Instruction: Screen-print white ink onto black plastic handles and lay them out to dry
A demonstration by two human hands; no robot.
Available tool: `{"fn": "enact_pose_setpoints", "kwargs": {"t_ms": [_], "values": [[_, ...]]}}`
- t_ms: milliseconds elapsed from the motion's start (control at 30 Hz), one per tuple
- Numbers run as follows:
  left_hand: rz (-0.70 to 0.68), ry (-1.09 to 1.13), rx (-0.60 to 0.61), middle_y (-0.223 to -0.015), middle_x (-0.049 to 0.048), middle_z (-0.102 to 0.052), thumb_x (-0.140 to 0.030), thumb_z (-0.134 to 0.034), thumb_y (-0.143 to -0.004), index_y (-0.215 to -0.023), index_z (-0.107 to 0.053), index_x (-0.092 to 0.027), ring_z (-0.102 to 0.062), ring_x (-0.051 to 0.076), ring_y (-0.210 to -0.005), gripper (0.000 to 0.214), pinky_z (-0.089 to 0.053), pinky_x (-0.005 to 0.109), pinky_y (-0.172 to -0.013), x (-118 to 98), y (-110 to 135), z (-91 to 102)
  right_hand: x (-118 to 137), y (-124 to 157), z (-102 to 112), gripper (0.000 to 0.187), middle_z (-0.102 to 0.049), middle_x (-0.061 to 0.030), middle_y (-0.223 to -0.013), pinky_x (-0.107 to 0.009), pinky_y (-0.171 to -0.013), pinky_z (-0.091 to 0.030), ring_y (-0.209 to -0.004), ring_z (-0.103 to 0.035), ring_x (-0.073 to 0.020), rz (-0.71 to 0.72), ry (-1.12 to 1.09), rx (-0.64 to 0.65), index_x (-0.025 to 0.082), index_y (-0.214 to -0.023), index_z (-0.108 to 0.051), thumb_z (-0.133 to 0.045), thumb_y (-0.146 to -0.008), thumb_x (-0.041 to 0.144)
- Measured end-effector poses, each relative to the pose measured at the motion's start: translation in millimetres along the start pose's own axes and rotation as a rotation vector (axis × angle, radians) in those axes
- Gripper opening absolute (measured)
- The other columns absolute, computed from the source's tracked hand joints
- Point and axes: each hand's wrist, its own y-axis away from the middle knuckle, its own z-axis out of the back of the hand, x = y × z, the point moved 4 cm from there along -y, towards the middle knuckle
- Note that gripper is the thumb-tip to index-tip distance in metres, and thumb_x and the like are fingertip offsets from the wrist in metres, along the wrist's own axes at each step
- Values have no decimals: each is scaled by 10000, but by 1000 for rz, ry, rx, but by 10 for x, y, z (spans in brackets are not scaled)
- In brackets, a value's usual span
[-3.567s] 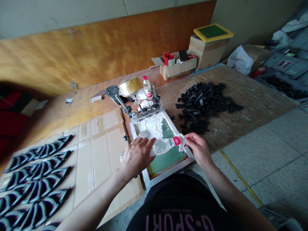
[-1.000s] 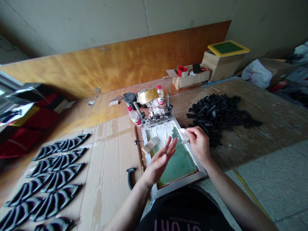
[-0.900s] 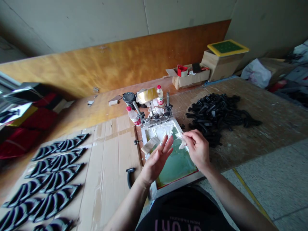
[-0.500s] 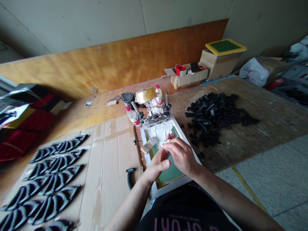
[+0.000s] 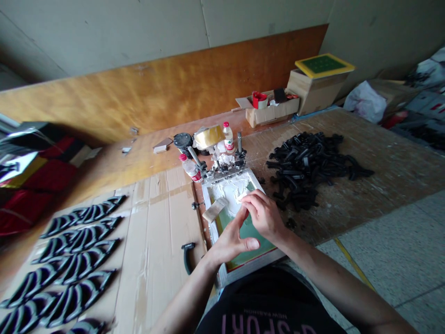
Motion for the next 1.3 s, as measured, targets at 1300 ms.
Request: {"fn": "enact_pose_setpoints", "kwargs": {"t_ms": [1300], "values": [[-85,291,-526,-1369,110,-524,-422,-667,-825,-1452,-331,-329,-573,249,-1164,718,-439,415,-983,170,-4,30,-645,62,0,335,-638,11,-652,-293,-560,-519,-552,-600,-152,-815,-718,-214,193,-733,-588,-773,-670,465]]}}
